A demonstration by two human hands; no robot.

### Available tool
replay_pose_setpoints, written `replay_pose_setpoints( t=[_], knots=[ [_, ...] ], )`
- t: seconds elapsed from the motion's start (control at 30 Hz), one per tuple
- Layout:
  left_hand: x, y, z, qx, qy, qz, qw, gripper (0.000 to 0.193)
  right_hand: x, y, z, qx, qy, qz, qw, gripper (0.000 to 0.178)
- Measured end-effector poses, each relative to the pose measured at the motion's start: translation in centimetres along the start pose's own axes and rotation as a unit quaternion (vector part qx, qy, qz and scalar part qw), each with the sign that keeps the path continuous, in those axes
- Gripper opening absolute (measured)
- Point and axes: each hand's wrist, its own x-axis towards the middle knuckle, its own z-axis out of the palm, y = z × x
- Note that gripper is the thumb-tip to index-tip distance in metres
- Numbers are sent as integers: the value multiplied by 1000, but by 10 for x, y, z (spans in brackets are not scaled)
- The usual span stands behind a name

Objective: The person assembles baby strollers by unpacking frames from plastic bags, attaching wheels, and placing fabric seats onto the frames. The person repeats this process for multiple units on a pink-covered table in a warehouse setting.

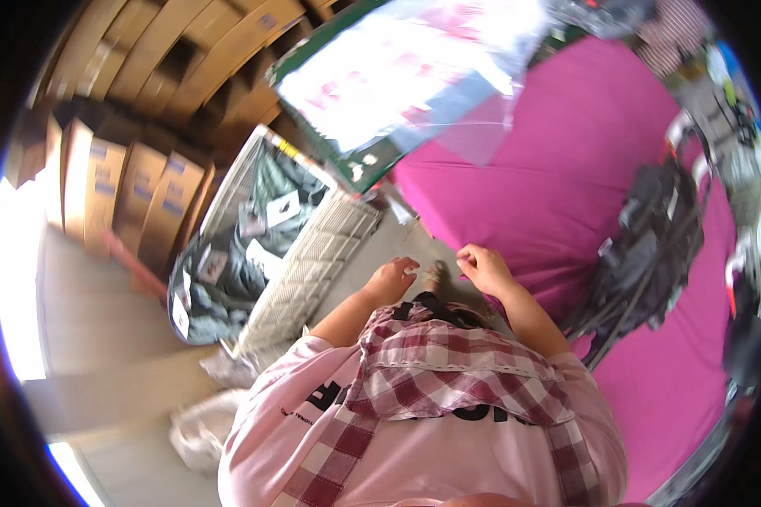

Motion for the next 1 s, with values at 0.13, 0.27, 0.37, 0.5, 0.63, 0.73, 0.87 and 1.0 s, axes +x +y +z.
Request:
replay_pose_setpoints(
  t=[0.13,0.27,0.37,0.5,0.63,0.73,0.87,1.0],
  knots=[
    [-15,-47,-1,-130,63,-37,989,31,22,-9,26,-16,-81,54,995,22],
    [-17,-94,-18,-134,38,9,990,33,82,-50,53,-128,-82,50,987,21],
    [-16,-154,-51,-203,48,3,978,34,134,-75,113,-154,-103,42,982,20],
    [-18,-266,-118,-185,124,-72,972,33,194,-128,211,-143,-238,43,960,22],
    [-40,-371,-168,-184,240,-179,936,29,290,-183,244,-248,-105,-160,950,31],
    [-28,-428,-168,-185,290,-179,922,27,381,-177,229,-302,74,-196,930,40],
    [-7,-465,-154,-238,257,-222,910,26,427,-113,218,-456,147,-89,873,56],
    [19,-495,-133,-226,222,-268,910,27,437,-101,225,-465,160,-107,864,56]
  ],
)
